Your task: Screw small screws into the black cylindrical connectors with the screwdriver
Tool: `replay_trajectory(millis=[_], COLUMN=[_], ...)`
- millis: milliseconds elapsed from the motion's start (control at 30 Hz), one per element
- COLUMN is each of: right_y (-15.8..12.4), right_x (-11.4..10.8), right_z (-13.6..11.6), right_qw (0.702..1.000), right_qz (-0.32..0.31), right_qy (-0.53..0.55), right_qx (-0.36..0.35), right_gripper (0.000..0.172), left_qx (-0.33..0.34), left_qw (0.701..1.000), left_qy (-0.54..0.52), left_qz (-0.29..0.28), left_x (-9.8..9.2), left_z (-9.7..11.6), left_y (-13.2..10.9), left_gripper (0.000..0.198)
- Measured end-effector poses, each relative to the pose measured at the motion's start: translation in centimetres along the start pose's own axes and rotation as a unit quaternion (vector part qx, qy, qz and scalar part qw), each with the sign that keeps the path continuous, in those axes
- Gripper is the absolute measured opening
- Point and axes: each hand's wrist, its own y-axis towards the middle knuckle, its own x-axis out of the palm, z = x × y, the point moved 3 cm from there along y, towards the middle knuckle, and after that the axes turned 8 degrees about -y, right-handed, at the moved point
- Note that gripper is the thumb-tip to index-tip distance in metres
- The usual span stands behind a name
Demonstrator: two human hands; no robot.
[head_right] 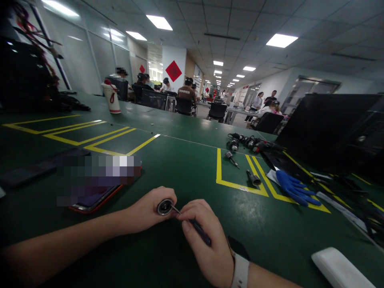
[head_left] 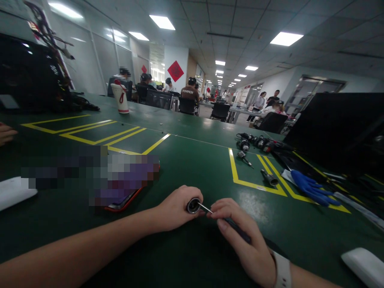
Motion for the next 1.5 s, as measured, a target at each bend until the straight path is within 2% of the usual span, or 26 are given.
replay_trajectory(millis=[167, 300, 567, 800, 1100, 1333, 1500], right_y=[0.3, 0.5, 0.3, 0.6, 0.3, 0.4, 0.5], right_x=[-0.2, -0.1, -0.3, -0.4, -0.5, -0.6, -0.4], right_z=[0.3, 0.7, 1.0, 0.7, 1.2, 0.8, 1.2], right_qw=[0.998, 0.993, 0.991, 0.995, 0.992, 0.998, 0.993], right_qz=[-0.017, -0.027, -0.017, -0.034, -0.041, -0.014, -0.030], right_qy=[0.052, 0.092, 0.113, 0.068, 0.096, 0.053, 0.091], right_qx=[0.034, 0.073, 0.068, 0.071, 0.075, 0.044, 0.070], right_gripper=[0.016, 0.014, 0.014, 0.016, 0.016, 0.015, 0.015], left_qx=[0.020, 0.011, -0.006, 0.013, 0.010, 0.007, 0.038], left_qw=[0.998, 0.997, 0.994, 0.999, 0.992, 0.999, 0.999], left_qy=[-0.052, -0.078, -0.112, -0.034, -0.129, -0.037, -0.002], left_qz=[-0.014, -0.009, -0.003, -0.006, -0.010, 0.016, 0.000], left_x=[-0.1, -0.2, -0.2, -0.1, -0.2, -0.2, -0.1], left_z=[-0.1, 0.0, 0.1, 0.2, 0.3, 0.2, 0.3], left_y=[0.1, 0.2, 0.3, 0.3, 0.3, 0.4, 0.3], left_gripper=[0.012, 0.014, 0.017, 0.010, 0.012, 0.013, 0.011])
